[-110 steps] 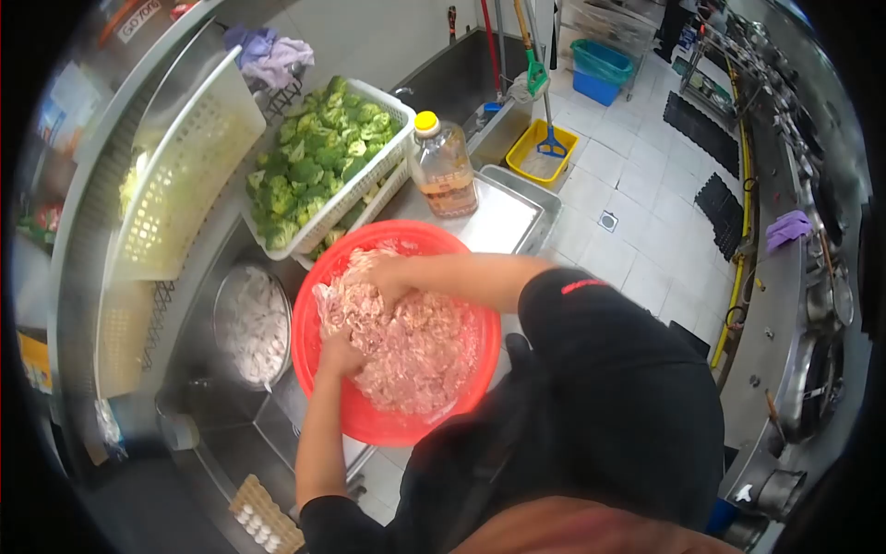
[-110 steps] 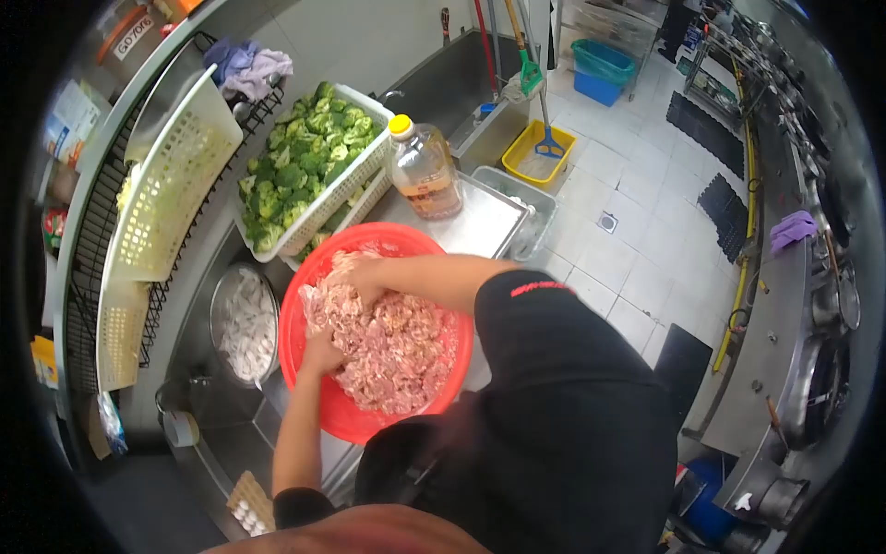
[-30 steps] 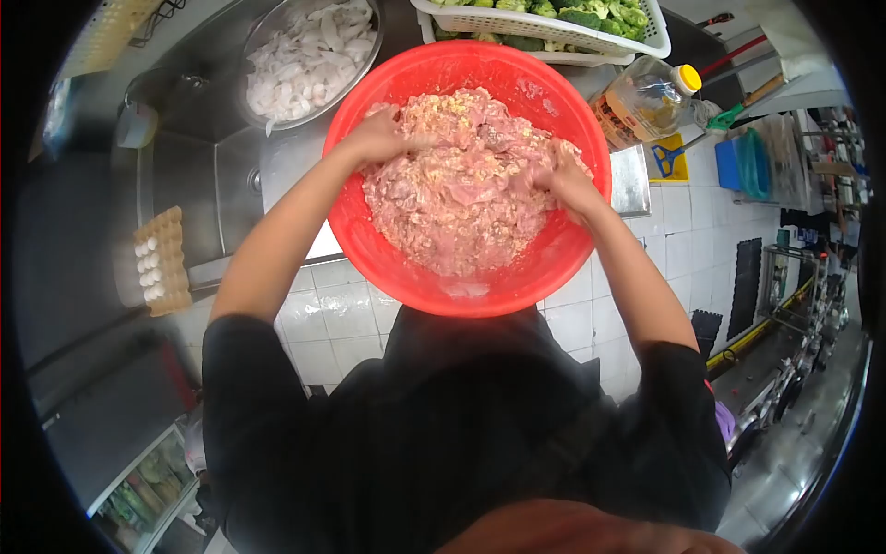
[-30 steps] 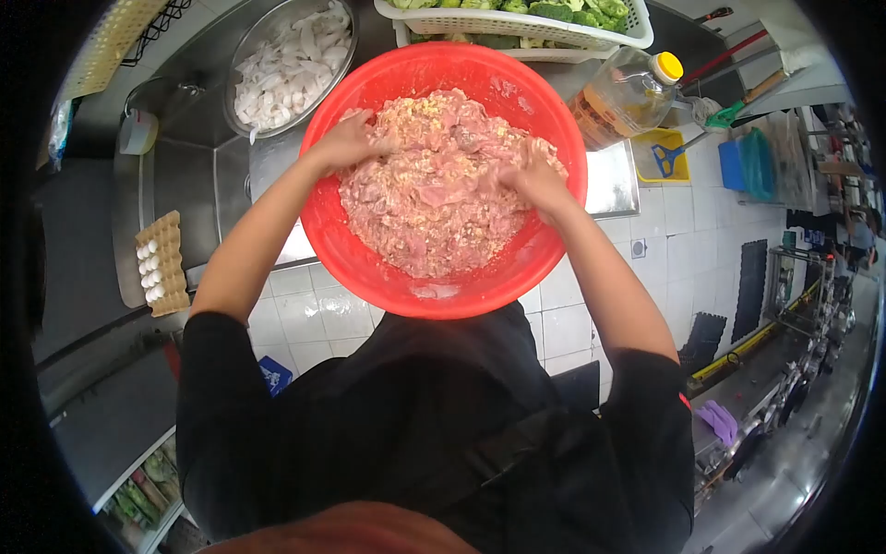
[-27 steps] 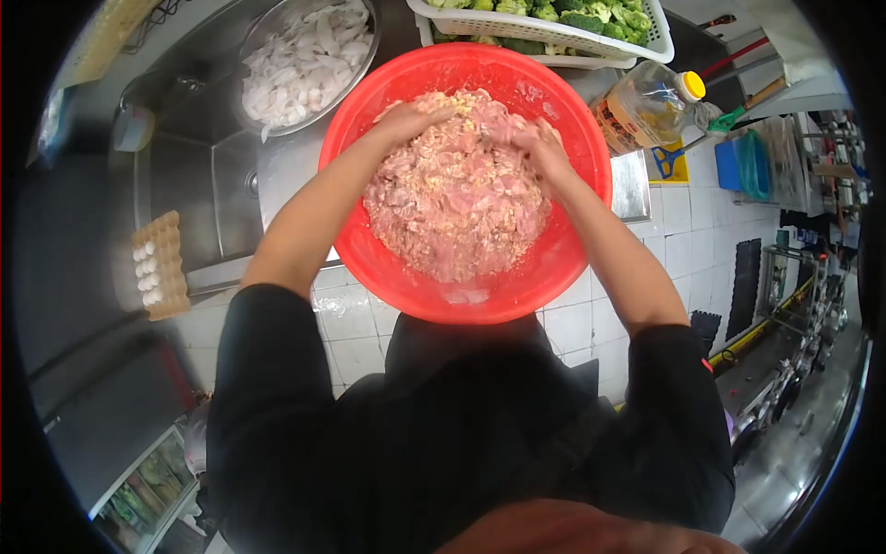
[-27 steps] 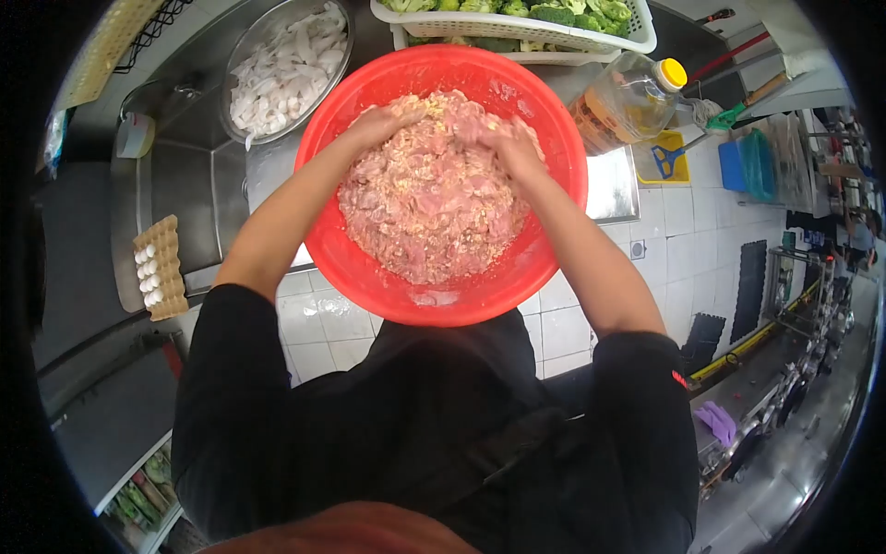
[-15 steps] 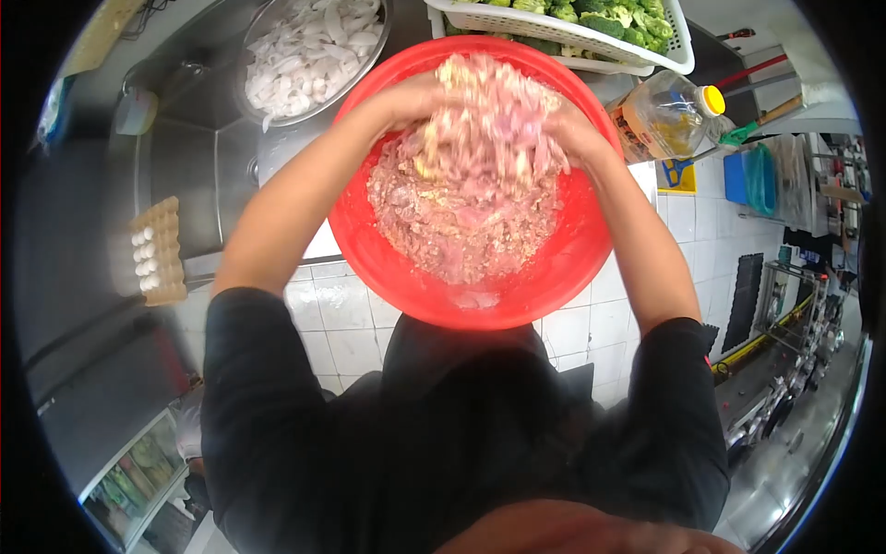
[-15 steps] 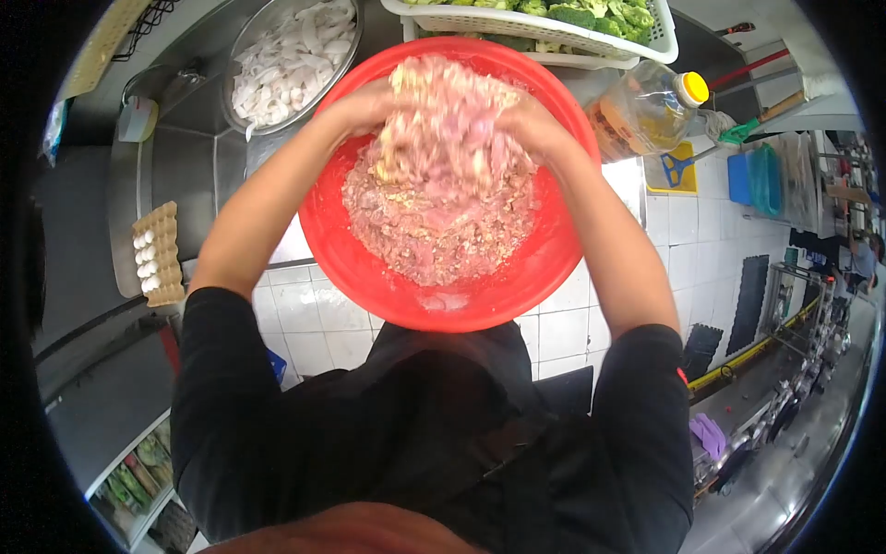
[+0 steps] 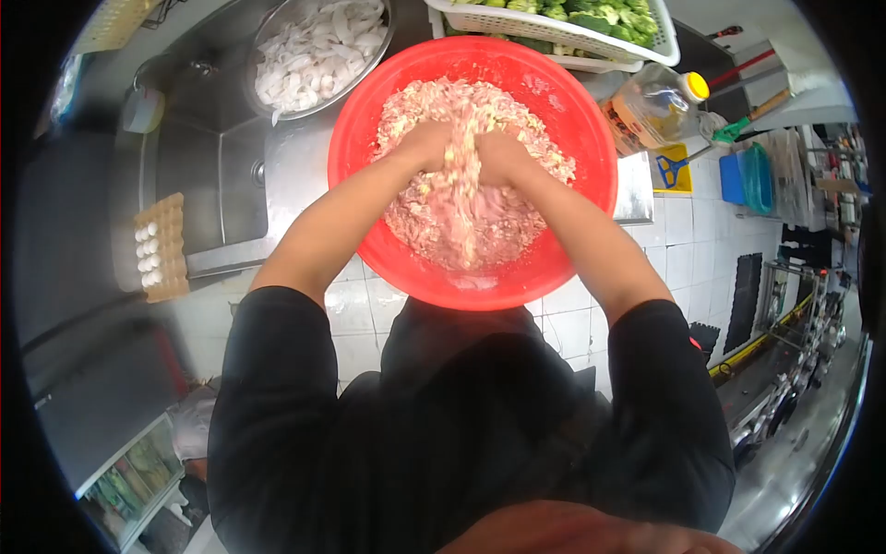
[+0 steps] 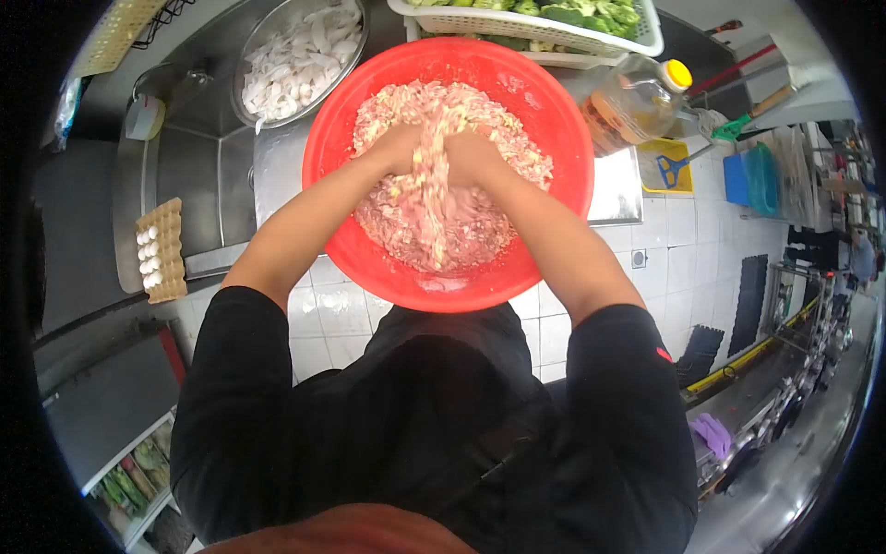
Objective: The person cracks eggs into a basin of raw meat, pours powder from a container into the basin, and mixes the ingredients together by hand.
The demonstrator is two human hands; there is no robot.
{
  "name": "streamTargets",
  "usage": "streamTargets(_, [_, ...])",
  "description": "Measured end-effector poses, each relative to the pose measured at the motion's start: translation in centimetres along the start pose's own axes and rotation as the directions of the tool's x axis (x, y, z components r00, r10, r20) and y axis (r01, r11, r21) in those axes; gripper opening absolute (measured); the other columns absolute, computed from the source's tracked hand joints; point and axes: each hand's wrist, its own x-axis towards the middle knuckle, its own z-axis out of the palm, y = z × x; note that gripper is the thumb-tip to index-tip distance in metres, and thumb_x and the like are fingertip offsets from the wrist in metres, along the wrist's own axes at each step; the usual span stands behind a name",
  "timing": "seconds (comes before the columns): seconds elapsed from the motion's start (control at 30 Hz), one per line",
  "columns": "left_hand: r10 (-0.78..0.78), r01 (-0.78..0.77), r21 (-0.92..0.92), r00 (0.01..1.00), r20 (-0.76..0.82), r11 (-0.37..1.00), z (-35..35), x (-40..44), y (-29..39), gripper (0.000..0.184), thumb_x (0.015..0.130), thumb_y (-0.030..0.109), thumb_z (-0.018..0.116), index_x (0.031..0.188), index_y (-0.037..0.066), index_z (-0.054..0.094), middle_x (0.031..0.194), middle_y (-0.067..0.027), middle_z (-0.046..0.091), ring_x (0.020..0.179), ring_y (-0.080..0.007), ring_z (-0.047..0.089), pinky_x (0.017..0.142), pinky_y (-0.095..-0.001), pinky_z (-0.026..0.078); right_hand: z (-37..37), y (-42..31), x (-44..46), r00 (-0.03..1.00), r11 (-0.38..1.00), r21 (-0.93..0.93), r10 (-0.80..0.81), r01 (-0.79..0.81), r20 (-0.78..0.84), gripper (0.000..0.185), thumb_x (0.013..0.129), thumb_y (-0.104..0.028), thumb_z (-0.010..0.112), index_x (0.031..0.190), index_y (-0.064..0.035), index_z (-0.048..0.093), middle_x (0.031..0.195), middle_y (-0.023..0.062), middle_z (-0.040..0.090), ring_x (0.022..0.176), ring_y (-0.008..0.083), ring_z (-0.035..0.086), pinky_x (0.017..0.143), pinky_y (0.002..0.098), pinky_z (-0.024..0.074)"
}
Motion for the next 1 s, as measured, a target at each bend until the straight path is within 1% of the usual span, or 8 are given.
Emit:
streamTargets(0.07, [-0.241,-0.015,-0.472,0.845,-0.477,0.882,0.7,-0.4,0.9,0.048,0.074,0.033,0.070,0.114,0.008,0.064,0.106,-0.0199,0.067,0.100,-0.0399,0.062,0.090,-0.0433,0.048,-0.7,1.1,0.0,0.981,0.981,0.166,0.125,-0.100,-0.145,0.028,0.073,-0.019,0.067,0.096,-0.0033,0.069,0.087,0.0244,0.068,0.085,0.0376,0.068,0.070,0.0431,0.0540])
streamTargets(0.23, [-0.210,0.058,-0.348,0.885,-0.416,0.936,1.6,-5.0,-1.5,0.050,0.082,0.036,0.065,0.125,0.010,0.060,0.121,-0.0186,0.060,0.112,-0.0380,0.057,0.099,-0.0404,0.043,-4.6,-0.1,-8.9,0.950,0.746,0.646,0.296,-0.164,-0.100,0.026,0.078,-0.004,0.055,0.101,0.0008,0.067,0.068,0.0123,0.065,0.060,0.0176,0.062,0.055,0.0347,0.0511])
streamTargets(0.43, [-0.213,0.051,-0.411,0.908,-0.359,0.910,-1.9,-10.2,1.5,0.073,0.083,0.042,0.069,0.142,0.008,0.043,0.145,-0.0208,0.042,0.129,-0.0349,0.048,0.110,-0.0385,0.035,-1.7,4.4,-11.6,0.909,0.455,0.828,0.390,-0.327,0.145,0.040,0.084,-0.015,0.061,0.119,0.0019,0.060,0.107,0.0216,0.068,0.088,0.0240,0.069,0.073,0.0372,0.0540])
streamTargets(0.5, [-0.389,0.087,-0.669,0.866,-0.315,0.738,-1.9,-5.2,0.1,0.082,0.081,0.043,0.071,0.146,0.007,0.036,0.148,-0.0194,0.040,0.133,-0.0314,0.045,0.112,-0.0374,0.033,2.4,7.3,-6.6,0.729,0.218,0.973,0.677,-0.069,-0.100,0.051,0.089,-0.021,0.058,0.136,-0.0027,0.046,0.130,0.0222,0.055,0.110,0.0263,0.061,0.088,0.0403,0.0517])
streamTargets(0.63, [-0.303,-0.123,-0.821,0.891,-0.339,0.557,-2.7,3.1,-2.7,0.075,0.083,0.041,0.071,0.143,0.008,0.042,0.142,-0.0147,0.048,0.127,-0.0262,0.051,0.108,-0.0396,0.039,0.1,10.5,1.7,0.954,-0.111,0.985,0.254,-0.132,0.157,0.057,0.093,-0.026,0.053,0.145,-0.0114,0.036,0.140,0.0155,0.048,0.127,0.0265,0.048,0.103,0.0447,0.0428])
streamTargets(0.77, [0.003,-0.188,-0.977,0.982,-0.189,-0.097,-4.4,7.6,-3.0,0.068,0.087,0.049,0.061,0.140,0.008,0.048,0.137,-0.0093,0.053,0.127,-0.0187,0.048,0.106,-0.0354,0.038,0.1,10.9,5.8,0.965,-0.247,0.957,0.170,-0.153,0.199,0.052,0.095,-0.022,0.050,0.145,-0.0120,0.039,0.142,0.0100,0.048,0.122,0.0251,0.053,0.099,0.0435,0.0468])
streamTargets(0.9, [0.056,-0.077,-0.991,0.995,-0.083,-0.105,-3.3,7.3,-5.7,0.048,0.089,0.041,0.062,0.121,0.005,0.062,0.111,-0.0105,0.068,0.094,-0.0201,0.067,0.083,-0.0341,0.054,-4.1,8.3,2.3,0.996,-0.217,0.972,0.017,-0.085,0.090,0.046,0.088,-0.008,0.055,0.134,-0.0148,0.055,0.128,0.0080,0.060,0.113,0.0248,0.060,0.095,0.0444,0.0491])
streamTargets(1.0, [0.166,-0.227,-0.866,0.971,-0.169,0.445,-9.2,-3.8,0.7,0.052,0.081,0.042,0.069,0.117,0.004,0.064,0.104,-0.0106,0.070,0.094,-0.0217,0.067,0.084,-0.0380,0.054,-8.3,6.0,-2.4,0.923,0.139,0.917,0.151,-0.374,0.353,0.043,0.084,-0.005,0.056,0.125,-0.0128,0.062,0.120,0.0109,0.065,0.106,0.0267,0.063,0.093,0.0428,0.0499])
